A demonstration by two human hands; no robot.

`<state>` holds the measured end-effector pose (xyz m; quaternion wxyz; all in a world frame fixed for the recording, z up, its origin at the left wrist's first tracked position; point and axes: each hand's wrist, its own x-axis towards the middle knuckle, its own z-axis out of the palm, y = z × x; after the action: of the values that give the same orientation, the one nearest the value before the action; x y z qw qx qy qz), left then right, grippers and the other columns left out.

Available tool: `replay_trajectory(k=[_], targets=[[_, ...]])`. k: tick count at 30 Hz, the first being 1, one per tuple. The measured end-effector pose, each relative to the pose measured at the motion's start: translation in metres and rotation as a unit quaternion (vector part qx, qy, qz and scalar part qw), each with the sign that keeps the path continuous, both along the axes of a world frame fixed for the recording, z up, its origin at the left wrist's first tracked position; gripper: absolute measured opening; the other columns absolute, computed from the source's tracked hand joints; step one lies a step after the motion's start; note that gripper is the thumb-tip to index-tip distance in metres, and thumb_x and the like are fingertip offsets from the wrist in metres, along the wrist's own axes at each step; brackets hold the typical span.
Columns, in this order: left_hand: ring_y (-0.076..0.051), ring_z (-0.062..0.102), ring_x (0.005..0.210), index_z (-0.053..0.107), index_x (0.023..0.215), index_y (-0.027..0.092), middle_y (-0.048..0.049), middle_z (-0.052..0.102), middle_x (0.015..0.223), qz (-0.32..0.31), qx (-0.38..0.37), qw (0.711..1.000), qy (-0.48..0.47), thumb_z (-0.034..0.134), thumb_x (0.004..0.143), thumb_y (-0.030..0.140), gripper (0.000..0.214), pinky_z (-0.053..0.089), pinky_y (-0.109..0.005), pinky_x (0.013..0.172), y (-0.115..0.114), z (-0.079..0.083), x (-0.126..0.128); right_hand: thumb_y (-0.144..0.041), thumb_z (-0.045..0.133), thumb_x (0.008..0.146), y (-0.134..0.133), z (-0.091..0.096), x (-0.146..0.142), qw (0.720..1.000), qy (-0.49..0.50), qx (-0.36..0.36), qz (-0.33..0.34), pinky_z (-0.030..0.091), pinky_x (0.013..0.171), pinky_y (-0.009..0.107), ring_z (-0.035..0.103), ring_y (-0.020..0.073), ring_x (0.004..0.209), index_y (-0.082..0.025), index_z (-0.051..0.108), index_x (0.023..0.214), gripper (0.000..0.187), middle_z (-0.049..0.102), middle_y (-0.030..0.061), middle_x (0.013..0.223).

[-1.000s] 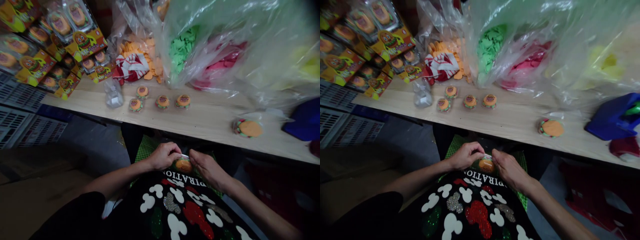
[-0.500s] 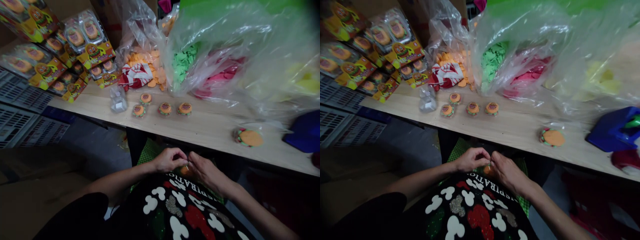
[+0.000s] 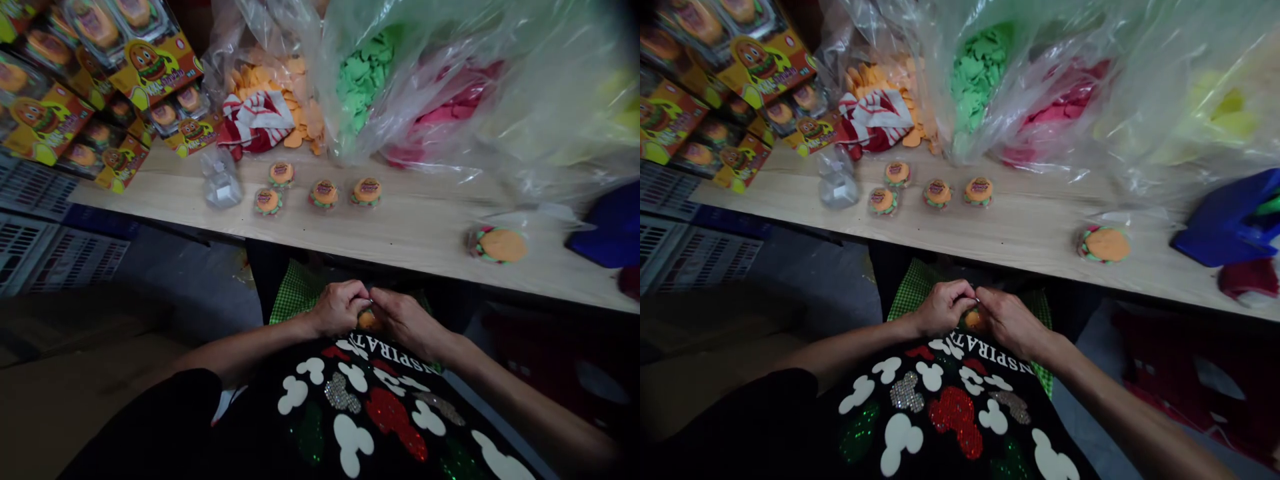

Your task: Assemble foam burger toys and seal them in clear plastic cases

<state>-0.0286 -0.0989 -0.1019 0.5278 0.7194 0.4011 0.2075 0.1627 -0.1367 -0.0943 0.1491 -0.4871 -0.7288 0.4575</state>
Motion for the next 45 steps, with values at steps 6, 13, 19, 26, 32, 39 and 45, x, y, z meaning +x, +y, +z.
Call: replay_trajectory(k=[6,13,19,26,32,39,45], targets=[[-0.012,0.056,0.071,0.067,0.085,0.015,-0.0014,0.066,0.077,0.012,-0.094,0.995,-0.023,0.063,0.087,0.029,0.015,0.044,-0.025,0.067,0.011,0.006,-0.005,-0.038,0.034,0.102,0.006,0.008,0.003,0.999,-0.005,0.034,-0.036,0.037,0.063,0.031,0.046,0.0172,0.065,-0.024,0.041,0.082,0.025,0.051,0.0018,0.076],[-0.013,0.059,0.078,0.071,0.092,0.014,-0.0038,0.067,0.087,-0.026,-0.112,0.991,-0.067,0.068,0.086,0.029,0.017,0.046,-0.026,0.073,0.026,0.014,-0.008,-0.031,0.052,0.093,0.013,0.013,0.006,0.997,-0.022,0.075,0.0,0.033,0.06,0.031,0.043,0.0166,0.062,-0.025,0.036,0.08,0.022,0.049,0.0008,0.074],[-0.014,0.059,0.075,0.067,0.083,0.015,-0.0026,0.065,0.081,-0.072,0.017,0.997,-0.008,0.063,0.088,0.024,0.011,0.044,-0.026,0.072,0.026,0.013,-0.005,-0.026,0.05,0.094,0.017,0.016,0.006,0.991,-0.043,0.111,0.064,0.035,0.059,0.029,0.046,0.0159,0.063,-0.024,0.039,0.085,0.014,0.054,0.0022,0.077],[-0.014,0.055,0.071,0.062,0.075,0.016,-0.0026,0.062,0.075,-0.038,0.044,0.998,0.023,0.053,0.091,0.022,0.019,0.043,-0.027,0.07,0.016,0.004,-0.003,-0.028,0.052,0.093,0.015,-0.009,0.006,0.988,-0.01,0.132,0.08,0.037,0.058,0.029,0.045,0.015,0.065,-0.022,0.042,0.088,0.013,0.054,0.003,0.081],[-0.012,0.054,0.067,0.067,0.081,0.014,-0.0016,0.063,0.074,0.029,-0.285,0.95,-0.128,0.067,0.085,0.047,0.033,0.043,-0.026,0.068,0.026,-0.01,0.001,-0.049,0.037,0.102,0.025,-0.005,0.021,0.995,0.098,-0.029,0.004,0.043,0.062,0.027,0.046,0.0136,0.067,-0.021,0.048,0.084,0.035,0.051,0.0006,0.077],[-0.033,0.067,0.104,0.061,0.129,0.013,-0.0205,0.066,0.121,-0.126,-0.599,0.721,-0.325,0.068,0.072,0.076,0.086,0.054,-0.039,0.079,0.042,-0.003,0.024,-0.066,0.058,0.088,0.065,0.04,0.048,0.968,0.185,-0.12,-0.121,0.044,0.065,0.026,0.051,0.0162,0.075,-0.02,0.056,0.082,0.046,0.055,0.0018,0.082],[-0.038,0.067,0.107,0.058,0.132,0.009,-0.0261,0.061,0.132,-0.137,-0.624,0.651,-0.409,0.069,0.076,0.069,0.084,0.056,-0.046,0.083,0.047,-0.001,0.042,-0.062,0.052,0.093,0.08,0.053,0.048,0.98,0.142,-0.082,-0.113,0.043,0.056,0.025,0.049,0.0146,0.067,-0.021,0.055,0.089,0.042,0.053,0.001,0.078]])
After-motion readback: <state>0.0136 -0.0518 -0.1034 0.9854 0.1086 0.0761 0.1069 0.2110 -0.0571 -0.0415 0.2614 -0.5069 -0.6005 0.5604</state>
